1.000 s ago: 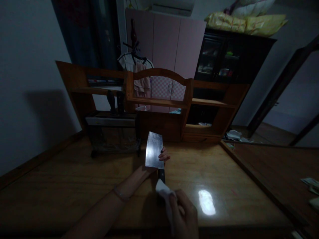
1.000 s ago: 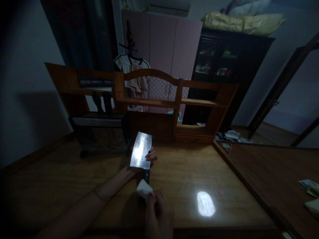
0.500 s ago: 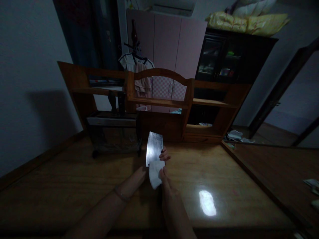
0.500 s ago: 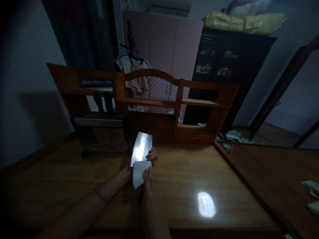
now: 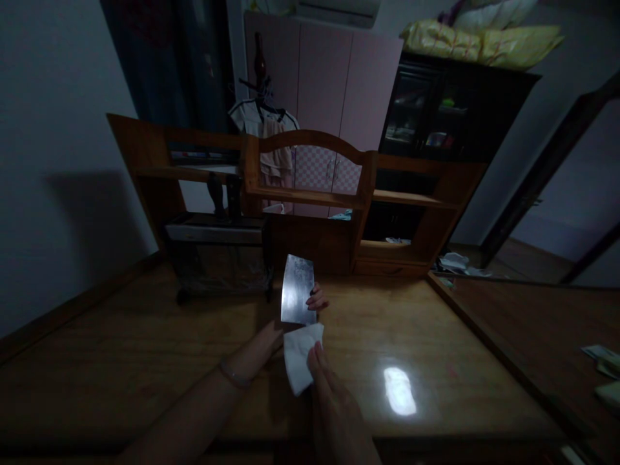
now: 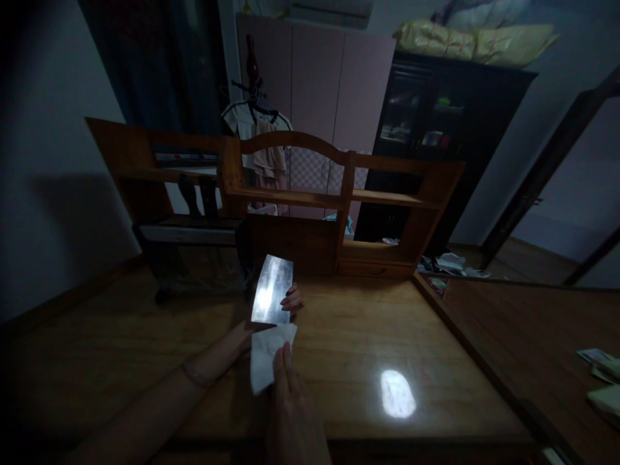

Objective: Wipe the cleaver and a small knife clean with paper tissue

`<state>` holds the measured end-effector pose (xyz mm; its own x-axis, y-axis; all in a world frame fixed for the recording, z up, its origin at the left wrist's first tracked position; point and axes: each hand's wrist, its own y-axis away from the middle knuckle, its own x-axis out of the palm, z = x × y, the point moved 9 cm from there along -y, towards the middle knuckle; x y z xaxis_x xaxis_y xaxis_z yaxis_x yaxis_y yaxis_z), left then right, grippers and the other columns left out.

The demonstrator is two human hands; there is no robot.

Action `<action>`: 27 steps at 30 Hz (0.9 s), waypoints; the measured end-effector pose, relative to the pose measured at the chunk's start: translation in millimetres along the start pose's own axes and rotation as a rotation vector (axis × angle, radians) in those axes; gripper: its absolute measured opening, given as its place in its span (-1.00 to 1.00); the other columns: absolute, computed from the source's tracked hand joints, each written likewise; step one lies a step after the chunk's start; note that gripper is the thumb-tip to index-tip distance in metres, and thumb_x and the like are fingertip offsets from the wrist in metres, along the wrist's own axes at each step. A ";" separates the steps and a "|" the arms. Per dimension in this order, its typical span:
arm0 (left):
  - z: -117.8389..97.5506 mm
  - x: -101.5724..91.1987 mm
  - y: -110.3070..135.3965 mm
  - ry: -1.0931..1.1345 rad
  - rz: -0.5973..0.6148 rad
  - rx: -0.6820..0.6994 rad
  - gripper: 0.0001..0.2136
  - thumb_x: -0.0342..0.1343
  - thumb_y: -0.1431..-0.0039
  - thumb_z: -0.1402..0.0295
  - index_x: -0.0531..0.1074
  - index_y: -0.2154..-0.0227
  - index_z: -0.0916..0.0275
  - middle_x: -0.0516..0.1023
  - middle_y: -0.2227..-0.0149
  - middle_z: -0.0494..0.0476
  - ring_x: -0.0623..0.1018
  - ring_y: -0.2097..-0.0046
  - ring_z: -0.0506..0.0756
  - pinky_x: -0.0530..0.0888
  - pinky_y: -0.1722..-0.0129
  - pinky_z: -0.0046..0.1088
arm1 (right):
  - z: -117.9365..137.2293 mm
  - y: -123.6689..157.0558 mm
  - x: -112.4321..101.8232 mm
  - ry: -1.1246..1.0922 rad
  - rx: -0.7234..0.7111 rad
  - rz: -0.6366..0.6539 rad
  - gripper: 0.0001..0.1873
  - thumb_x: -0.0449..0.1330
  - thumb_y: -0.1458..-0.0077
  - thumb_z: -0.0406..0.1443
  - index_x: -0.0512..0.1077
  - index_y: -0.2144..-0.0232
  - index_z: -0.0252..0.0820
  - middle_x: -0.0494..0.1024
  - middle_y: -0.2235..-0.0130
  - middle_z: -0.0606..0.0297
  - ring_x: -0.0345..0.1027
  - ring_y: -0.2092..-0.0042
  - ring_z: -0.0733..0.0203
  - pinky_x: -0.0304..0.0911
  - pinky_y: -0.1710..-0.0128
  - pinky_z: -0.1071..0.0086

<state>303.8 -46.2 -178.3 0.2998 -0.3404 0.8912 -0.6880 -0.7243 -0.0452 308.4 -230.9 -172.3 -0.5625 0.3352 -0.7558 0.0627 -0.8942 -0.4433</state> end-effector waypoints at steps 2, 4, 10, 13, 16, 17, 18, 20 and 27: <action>0.6 -0.3 -2.6 -0.003 0.003 -0.018 -0.72 0.03 -0.24 0.27 0.35 0.03 0.25 0.41 0.03 0.20 0.47 0.11 0.10 0.47 0.14 -0.25 | 0.4 6.3 5.0 0.010 -0.052 0.012 0.03 -0.12 0.21 -0.68 -0.29 -0.31 -0.13 0.04 -0.29 0.07 0.05 -0.24 0.07 0.24 -0.10 0.19; 1.6 -0.8 -4.9 -0.006 0.011 -0.036 -0.74 0.03 -0.25 0.27 0.36 0.06 0.26 0.43 0.06 0.19 0.48 0.14 0.08 0.48 0.17 -0.28 | 1.7 13.2 9.4 0.017 -0.110 0.015 0.04 -0.11 0.21 -0.68 -0.34 -0.31 -0.15 -0.01 -0.30 0.05 0.01 -0.25 0.05 0.24 -0.10 0.19; 4.6 0.2 -7.4 -0.008 0.043 -0.051 -0.75 -0.06 -0.29 0.23 0.36 0.33 0.32 0.37 0.48 0.03 0.34 0.52 -0.07 0.39 0.48 -0.50 | 1.1 26.8 6.3 0.035 -0.143 -0.092 -0.05 -0.12 0.11 -0.66 -0.28 -0.31 -0.17 0.05 -0.28 0.07 -0.03 -0.26 0.05 0.22 -0.11 0.17; 5.2 4.7 -7.5 -0.005 0.062 -0.043 -0.67 -0.19 -0.32 0.27 0.27 0.52 0.27 0.15 0.66 -0.03 0.15 0.63 -0.07 0.31 0.56 -0.50 | 3.7 28.3 4.7 0.048 -0.221 -0.050 -0.09 -0.13 0.08 -0.66 -0.22 -0.31 -0.18 0.10 -0.26 0.08 0.01 -0.24 0.06 0.24 -0.09 0.22; 6.5 9.9 -8.7 -0.009 0.079 -0.059 -0.64 -0.29 -0.33 0.30 0.19 0.57 0.24 0.05 0.69 -0.05 0.08 0.66 -0.06 0.28 0.58 -0.51 | 4.0 30.5 4.0 0.076 -0.300 0.018 -0.13 -0.12 0.03 -0.65 -0.25 -0.31 -0.21 0.10 -0.25 0.03 0.02 -0.23 0.06 0.23 -0.09 0.24; 6.8 11.3 -9.1 -0.011 0.082 -0.065 -0.64 -0.31 -0.33 0.32 0.18 0.58 0.24 0.05 0.69 -0.05 0.07 0.66 -0.06 0.29 0.58 -0.51 | 3.8 31.8 3.0 0.081 -0.318 0.029 -0.14 -0.11 0.01 -0.64 -0.26 -0.31 -0.21 0.10 -0.25 0.02 0.02 -0.23 0.06 0.22 -0.09 0.24; 6.9 12.2 -9.4 -0.013 0.083 -0.070 -0.63 -0.33 -0.33 0.33 0.18 0.58 0.24 0.04 0.69 -0.05 0.07 0.66 -0.06 0.29 0.58 -0.51 | 3.4 33.2 1.2 0.080 -0.329 0.032 -0.15 -0.11 -0.01 -0.63 -0.25 -0.31 -0.20 0.11 -0.24 0.02 0.01 -0.23 0.06 0.21 -0.10 0.24; 6.5 13.0 -9.3 -0.011 0.085 -0.068 -0.62 -0.34 -0.33 0.33 0.16 0.59 0.24 0.03 0.70 -0.06 0.05 0.67 -0.07 0.27 0.59 -0.53 | 2.7 35.4 -4.7 0.040 -0.333 0.027 -0.17 -0.09 -0.03 -0.62 -0.20 -0.31 -0.15 0.15 -0.23 0.07 0.04 -0.22 0.08 0.21 -0.10 0.25; 7.4 3.5 -7.7 -0.018 0.084 -0.024 -0.69 -0.16 -0.31 0.25 0.29 0.49 0.28 0.22 0.61 0.01 0.24 0.60 -0.05 0.28 0.56 -0.51 | -12.3 12.4 -43.6 -0.136 -0.044 -0.085 -0.33 -0.10 -0.15 -0.52 -0.03 -0.28 -0.07 0.14 -0.27 0.18 0.01 -0.26 0.13 0.15 -0.16 0.16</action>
<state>314.9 -46.3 -178.1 0.2520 -0.4099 0.8766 -0.7268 -0.6782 -0.1081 343.8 -252.9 -150.7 -0.6735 0.3636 -0.6436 0.0443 -0.8493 -0.5261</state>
